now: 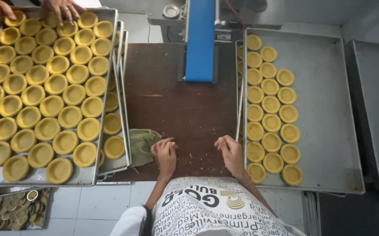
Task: The person is handling yellow tart shells by hand, placing some onto a small blue conveyor belt and others into metal trays.
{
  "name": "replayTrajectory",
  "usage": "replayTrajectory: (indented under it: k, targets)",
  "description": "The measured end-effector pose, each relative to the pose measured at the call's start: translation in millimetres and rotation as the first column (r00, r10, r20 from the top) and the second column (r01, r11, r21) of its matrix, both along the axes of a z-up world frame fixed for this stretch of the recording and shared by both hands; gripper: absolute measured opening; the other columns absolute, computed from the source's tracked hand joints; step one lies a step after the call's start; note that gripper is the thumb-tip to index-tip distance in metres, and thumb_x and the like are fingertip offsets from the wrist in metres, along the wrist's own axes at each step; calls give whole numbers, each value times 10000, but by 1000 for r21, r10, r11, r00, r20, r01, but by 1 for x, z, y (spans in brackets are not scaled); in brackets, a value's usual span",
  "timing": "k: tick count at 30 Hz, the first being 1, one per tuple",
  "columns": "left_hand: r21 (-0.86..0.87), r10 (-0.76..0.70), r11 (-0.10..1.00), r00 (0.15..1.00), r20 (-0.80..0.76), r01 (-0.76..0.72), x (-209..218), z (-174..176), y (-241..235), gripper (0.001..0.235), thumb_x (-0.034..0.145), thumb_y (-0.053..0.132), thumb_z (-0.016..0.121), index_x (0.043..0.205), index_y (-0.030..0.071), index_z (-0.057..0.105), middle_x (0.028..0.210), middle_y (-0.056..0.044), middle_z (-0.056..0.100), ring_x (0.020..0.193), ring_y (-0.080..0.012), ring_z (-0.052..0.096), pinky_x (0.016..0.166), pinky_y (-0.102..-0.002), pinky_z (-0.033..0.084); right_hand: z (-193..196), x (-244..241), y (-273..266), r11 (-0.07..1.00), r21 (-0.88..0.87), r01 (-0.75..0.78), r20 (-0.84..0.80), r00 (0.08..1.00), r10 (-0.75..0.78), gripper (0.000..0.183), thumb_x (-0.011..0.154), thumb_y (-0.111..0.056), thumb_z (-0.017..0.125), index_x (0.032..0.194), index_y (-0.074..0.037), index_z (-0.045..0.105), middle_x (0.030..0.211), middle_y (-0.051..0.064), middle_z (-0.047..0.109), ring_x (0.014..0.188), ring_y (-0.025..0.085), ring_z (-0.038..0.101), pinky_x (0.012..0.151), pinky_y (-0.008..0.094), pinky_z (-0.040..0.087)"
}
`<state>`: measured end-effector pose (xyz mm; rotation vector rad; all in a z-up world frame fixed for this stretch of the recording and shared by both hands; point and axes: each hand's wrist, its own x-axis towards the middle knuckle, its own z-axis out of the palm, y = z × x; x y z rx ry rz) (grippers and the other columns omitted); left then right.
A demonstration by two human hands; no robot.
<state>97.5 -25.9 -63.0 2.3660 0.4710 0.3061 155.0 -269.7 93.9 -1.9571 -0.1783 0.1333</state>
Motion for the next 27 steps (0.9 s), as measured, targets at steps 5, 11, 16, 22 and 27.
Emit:
replayTrajectory:
  k: [5, 11, 16, 22, 27]
  targets:
    - [-50, -2, 999, 994, 111, 7, 8, 49, -6, 77, 994, 208, 547, 966, 170, 608, 1061, 1, 646, 1125, -217, 592, 1080, -469, 342, 7, 7, 4, 998, 21, 56, 12, 998, -56, 273, 1048, -211, 506, 935, 0, 639, 879, 184, 652, 883, 349, 672, 804, 476, 525]
    - [-125, 10, 992, 998, 58, -3, 20, 74, -2, 536, 938, 18, 629, 1430, 42, 419, 1344, -182, 488, 1289, -386, 486, 1110, -564, 349, 4, 15, 6, 995, 89, 50, 61, 997, -55, 279, 1016, -200, 606, 823, -6, 659, 773, 144, 637, 781, 302, 673, 741, 440, 522]
    - [13, -24, 1000, 993, -116, 26, 38, 61, 16, 666, 953, 87, 621, 1541, 53, 310, 1504, -248, 356, 1430, -441, 337, 1158, -608, 316, -7, 26, 3, 994, 53, 98, 20, 995, -99, 390, 1052, -273, 514, 795, -35, 687, 687, 118, 608, 675, 262, 626, 678, 399, 498]
    - [-57, -47, 997, 996, -78, 42, 51, 59, 19, 668, 1000, 93, 533, 1587, 59, 218, 1636, -245, 148, 1521, -446, 107, 1204, -603, 181, 0, 36, -3, 984, 23, 179, -31, 983, -179, 162, 995, -71, 563, 1143, -5, 558, 1168, 198, 566, 1098, 386, 607, 869, 491, 535]
    - [117, -35, 991, 973, -230, 63, 65, 49, 17, 790, 961, 261, 620, 1601, 56, 205, 1659, -266, 109, 1534, -458, 90, 1197, -626, 207, -6, 47, -10, 955, 81, 285, -163, 949, -269, 333, 956, -106, 629, 1262, 16, 573, 1257, 244, 519, 1164, 410, 574, 922, 496, 517]
